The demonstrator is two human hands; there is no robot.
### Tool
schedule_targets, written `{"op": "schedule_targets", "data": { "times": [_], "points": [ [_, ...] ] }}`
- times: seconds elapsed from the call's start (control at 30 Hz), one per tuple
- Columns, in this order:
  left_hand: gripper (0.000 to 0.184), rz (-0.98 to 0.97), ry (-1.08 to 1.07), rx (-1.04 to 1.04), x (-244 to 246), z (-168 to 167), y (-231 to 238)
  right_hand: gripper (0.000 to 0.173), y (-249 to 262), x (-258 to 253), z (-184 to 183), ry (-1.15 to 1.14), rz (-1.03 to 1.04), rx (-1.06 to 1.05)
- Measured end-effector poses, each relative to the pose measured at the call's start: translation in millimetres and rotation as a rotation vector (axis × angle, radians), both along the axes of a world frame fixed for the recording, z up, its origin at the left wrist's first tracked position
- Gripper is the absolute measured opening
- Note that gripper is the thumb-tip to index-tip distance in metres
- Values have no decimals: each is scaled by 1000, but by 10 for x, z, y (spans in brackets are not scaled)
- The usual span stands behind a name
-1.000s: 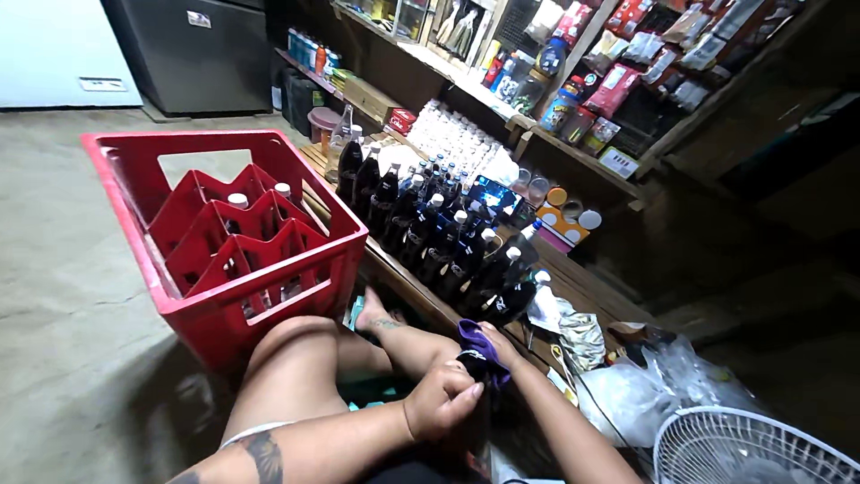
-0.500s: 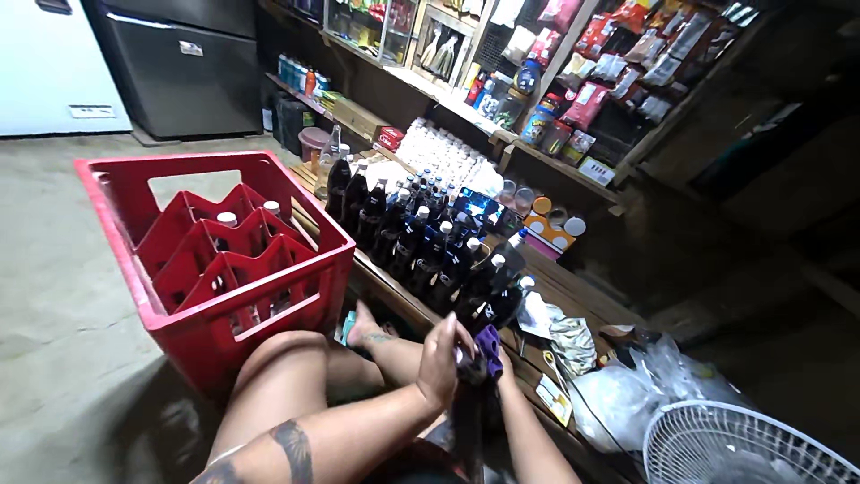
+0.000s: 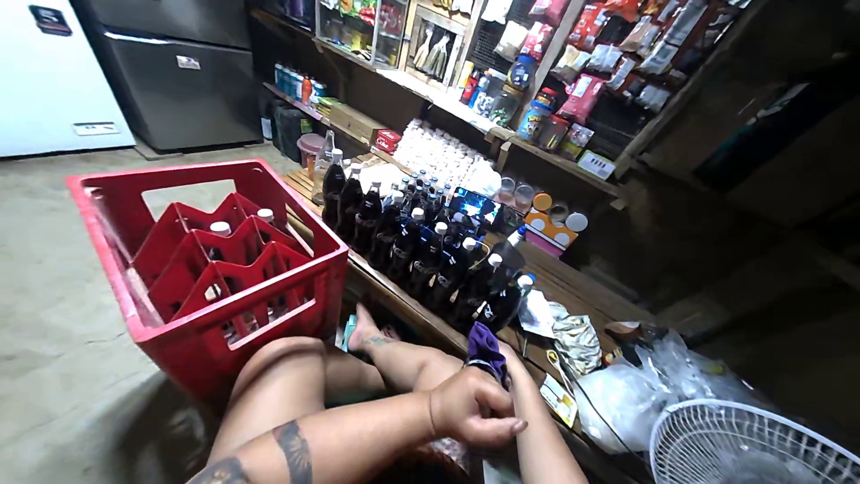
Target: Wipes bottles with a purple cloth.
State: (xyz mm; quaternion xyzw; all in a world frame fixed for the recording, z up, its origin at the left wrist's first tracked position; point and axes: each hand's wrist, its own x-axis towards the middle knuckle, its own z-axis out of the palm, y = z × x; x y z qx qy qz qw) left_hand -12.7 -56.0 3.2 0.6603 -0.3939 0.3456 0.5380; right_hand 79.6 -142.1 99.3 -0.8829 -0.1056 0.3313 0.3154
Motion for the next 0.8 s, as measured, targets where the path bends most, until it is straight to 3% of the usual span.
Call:
{"op": "schedule_targets", "data": {
  "times": [0.07, 0.13, 0.2, 0.27, 0.33, 0.47, 0.6, 0.8],
  "points": [
    [40, -90, 99, 86, -10, 154, 130, 28, -43, 228, -367, -41, -22, 160],
    [40, -165, 197, 139, 6, 166, 227, 34, -61, 436, -751, -16, -19, 258],
    [41, -190, 246, 106, 34, 62, 286, 43, -96, 843, -1421, -48, 67, 264],
    [43, -174, 257, 25, 49, -10, 330, 44, -48, 1069, -1754, -90, 137, 245],
    [42, -173, 274, -49, 64, -15, 377, 43, 29, 1069, -1692, -98, 255, 219],
    [41, -189, 366, -159, 92, -42, 523, 34, 174, 721, -1196, -34, 401, 312],
    [43, -173, 374, -161, 61, -110, 635, 34, 352, 413, -813, -145, 614, 361],
    [39, -119, 429, -185, 54, -132, 656, 33, 328, 592, -1006, -55, 513, 355]
  ]
}}
